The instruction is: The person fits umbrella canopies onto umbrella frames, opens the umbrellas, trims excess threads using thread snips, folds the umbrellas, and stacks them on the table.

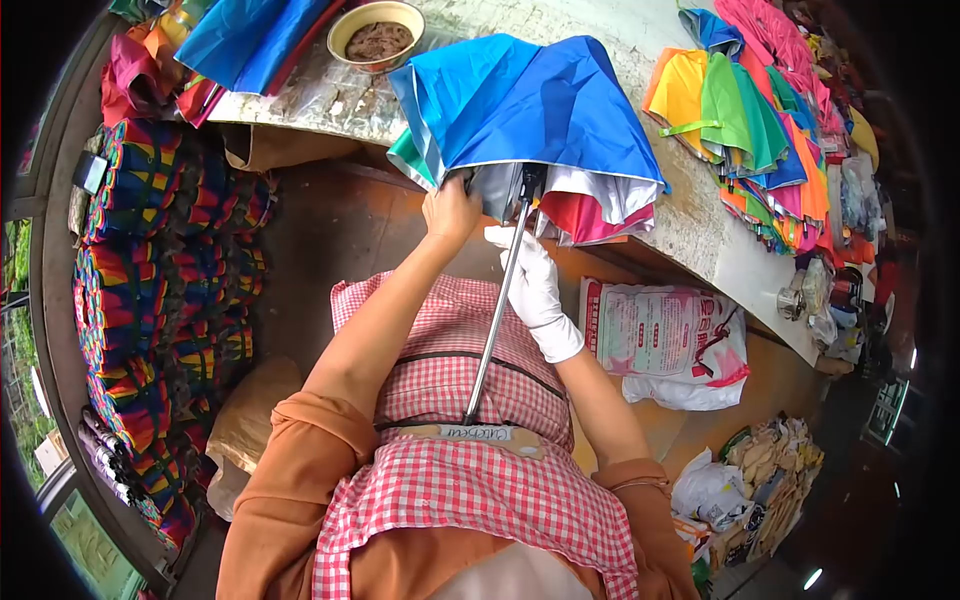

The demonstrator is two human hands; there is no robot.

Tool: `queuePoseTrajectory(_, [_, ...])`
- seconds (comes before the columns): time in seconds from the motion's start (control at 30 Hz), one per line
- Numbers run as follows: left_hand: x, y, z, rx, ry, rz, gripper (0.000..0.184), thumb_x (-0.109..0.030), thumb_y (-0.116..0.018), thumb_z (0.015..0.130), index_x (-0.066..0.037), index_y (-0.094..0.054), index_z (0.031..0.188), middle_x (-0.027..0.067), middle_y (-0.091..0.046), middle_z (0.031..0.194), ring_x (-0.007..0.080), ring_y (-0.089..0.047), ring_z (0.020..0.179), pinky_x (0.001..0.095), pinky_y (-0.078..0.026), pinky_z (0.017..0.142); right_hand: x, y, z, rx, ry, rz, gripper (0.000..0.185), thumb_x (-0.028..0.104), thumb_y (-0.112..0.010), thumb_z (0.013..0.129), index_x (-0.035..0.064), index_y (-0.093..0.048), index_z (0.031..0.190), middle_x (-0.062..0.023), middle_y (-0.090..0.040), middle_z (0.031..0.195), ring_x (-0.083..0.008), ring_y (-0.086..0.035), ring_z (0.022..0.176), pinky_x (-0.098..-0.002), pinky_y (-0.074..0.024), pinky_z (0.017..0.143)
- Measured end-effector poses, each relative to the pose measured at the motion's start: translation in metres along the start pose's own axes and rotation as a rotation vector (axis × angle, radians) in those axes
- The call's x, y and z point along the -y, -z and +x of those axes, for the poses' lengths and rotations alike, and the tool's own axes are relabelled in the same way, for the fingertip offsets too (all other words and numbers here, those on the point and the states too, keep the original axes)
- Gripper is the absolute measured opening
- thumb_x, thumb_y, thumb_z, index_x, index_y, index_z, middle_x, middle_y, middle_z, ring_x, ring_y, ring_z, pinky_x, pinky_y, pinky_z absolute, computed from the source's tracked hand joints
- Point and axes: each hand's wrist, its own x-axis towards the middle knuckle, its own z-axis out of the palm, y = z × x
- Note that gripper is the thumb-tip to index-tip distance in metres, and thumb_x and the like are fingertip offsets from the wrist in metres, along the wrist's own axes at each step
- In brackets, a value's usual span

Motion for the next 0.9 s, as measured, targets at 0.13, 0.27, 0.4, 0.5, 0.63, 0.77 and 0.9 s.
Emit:
queuePoseTrajectory(0.13, [0.014,-0.003,0.004,-0.074,0.133,-0.459,0.021,-0.007,-0.061,0.07,-0.002,-0.068,0.09,0.0102,-0.065,0.075,0.0225,-0.058,0.064,0.0326,-0.046,0.064,-0.004,-0.031,0.028,-0.096,0.281,-0.183,0.026,-0.001,-0.051,0.086,0.001,-0.061,0.11,-0.0077,-0.061,0.105,-0.0123,-0.057,0.085,-0.0233,-0.0463,0.077])
queuePoseTrajectory(0.27, [0.025,-0.014,0.007,-0.062,0.231,-0.834,0.022,0.006,-0.057,0.07,0.006,-0.066,0.09,0.0049,-0.065,0.083,0.0107,-0.057,0.072,0.0253,-0.044,0.066,-0.025,-0.028,0.065,-0.274,0.239,-0.424,0.034,0.007,-0.055,0.085,0.0013,-0.056,0.118,-0.0083,-0.061,0.106,-0.0164,-0.057,0.093,-0.027,-0.0452,0.082])
queuePoseTrajectory(0.4, [0.025,-0.017,0.005,-0.048,0.216,-0.908,0.023,0.007,-0.057,0.069,0.006,-0.066,0.091,0.0042,-0.065,0.084,0.0104,-0.057,0.073,0.0247,-0.044,0.067,-0.039,-0.016,0.1,-0.267,0.032,-0.492,0.037,0.016,-0.059,0.085,0.0051,-0.054,0.12,-0.0076,-0.06,0.11,-0.017,-0.057,0.094,-0.0286,-0.045,0.081])
queuePoseTrajectory(0.5, [0.021,-0.01,0.004,-0.082,0.174,-0.743,0.024,0.006,-0.056,0.068,0.004,-0.067,0.089,0.0036,-0.065,0.075,0.0095,-0.056,0.067,0.0257,-0.045,0.063,-0.025,-0.022,0.107,-0.242,-0.024,-0.5,0.029,0.021,-0.06,0.084,0.0066,-0.058,0.109,-0.0049,-0.062,0.095,-0.0135,-0.057,0.081,-0.0272,-0.0453,0.071])
queuePoseTrajectory(0.63, [0.022,-0.001,0.001,-0.11,0.08,-0.446,0.023,0.0,-0.058,0.068,0.001,-0.067,0.089,0.0039,-0.064,0.069,0.0097,-0.055,0.064,0.0274,-0.045,0.062,-0.017,-0.024,0.109,-0.157,-0.182,-0.341,0.016,0.021,-0.063,0.082,0.0051,-0.063,0.08,-0.0007,-0.059,0.062,-0.0113,-0.055,0.056,-0.0286,-0.0435,0.053])
queuePoseTrajectory(0.77, [0.044,-0.001,0.007,-0.169,0.073,-0.578,0.022,-0.005,-0.058,0.069,-0.001,-0.068,0.088,0.0056,-0.066,0.073,0.0108,-0.056,0.068,0.0291,-0.046,0.065,-0.027,-0.018,0.046,0.124,0.279,-0.841,0.018,0.023,-0.062,0.077,0.0063,-0.062,0.07,-0.0124,-0.06,0.062,-0.023,-0.06,0.057,-0.0359,-0.0464,0.055])
queuePoseTrajectory(0.9, [0.044,0.007,0.005,-0.053,0.087,-0.487,0.021,-0.006,-0.058,0.071,0.0,-0.068,0.088,0.0061,-0.067,0.078,0.0096,-0.057,0.075,0.0299,-0.047,0.071,-0.046,0.003,0.024,0.156,0.028,-0.655,0.015,0.019,-0.062,0.077,0.0053,-0.066,0.08,-0.0045,-0.063,0.062,-0.0231,-0.062,0.058,-0.0342,-0.049,0.057])
